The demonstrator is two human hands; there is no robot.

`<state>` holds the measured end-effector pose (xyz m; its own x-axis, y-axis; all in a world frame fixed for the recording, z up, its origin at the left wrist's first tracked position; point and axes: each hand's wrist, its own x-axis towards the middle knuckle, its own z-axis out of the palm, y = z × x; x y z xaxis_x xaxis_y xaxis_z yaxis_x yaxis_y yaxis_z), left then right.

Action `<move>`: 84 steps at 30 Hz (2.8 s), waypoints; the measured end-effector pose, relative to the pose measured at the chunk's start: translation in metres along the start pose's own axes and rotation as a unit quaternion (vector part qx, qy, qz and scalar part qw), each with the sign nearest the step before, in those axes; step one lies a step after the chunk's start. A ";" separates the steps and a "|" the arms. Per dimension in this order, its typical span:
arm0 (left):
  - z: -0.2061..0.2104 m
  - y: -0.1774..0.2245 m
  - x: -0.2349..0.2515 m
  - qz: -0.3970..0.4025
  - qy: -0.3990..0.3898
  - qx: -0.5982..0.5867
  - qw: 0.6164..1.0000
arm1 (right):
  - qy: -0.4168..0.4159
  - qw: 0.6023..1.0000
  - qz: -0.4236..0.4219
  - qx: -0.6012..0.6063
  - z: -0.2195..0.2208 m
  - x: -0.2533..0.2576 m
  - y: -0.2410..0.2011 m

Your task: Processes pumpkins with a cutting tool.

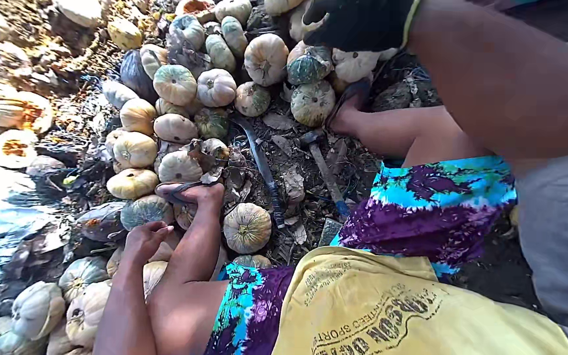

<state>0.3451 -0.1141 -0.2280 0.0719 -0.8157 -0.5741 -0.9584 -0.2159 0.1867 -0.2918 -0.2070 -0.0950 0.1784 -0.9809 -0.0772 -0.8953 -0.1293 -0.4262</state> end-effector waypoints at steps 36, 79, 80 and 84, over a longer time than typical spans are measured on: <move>-0.017 0.008 0.046 0.001 -0.060 -0.080 0.995 | -0.026 0.917 0.354 0.182 0.273 0.099 0.052; 0.262 0.249 -0.003 -0.091 -0.139 -0.153 0.974 | 0.008 0.910 0.328 0.255 0.336 -0.004 -0.046; 0.248 0.248 -0.005 -0.090 -0.136 -0.187 0.969 | 0.006 0.911 0.332 0.247 0.336 0.000 -0.047; 0.185 0.224 -0.029 -0.027 -0.136 -0.289 0.947 | 0.017 0.900 0.321 0.296 0.327 -0.001 -0.050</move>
<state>0.0776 -0.0395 -0.3171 -0.0318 -0.6439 -0.7644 -0.6385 -0.5753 0.5112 -0.1139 -0.1526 -0.3685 -0.3182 -0.8314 -0.4555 -0.4336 0.5549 -0.7100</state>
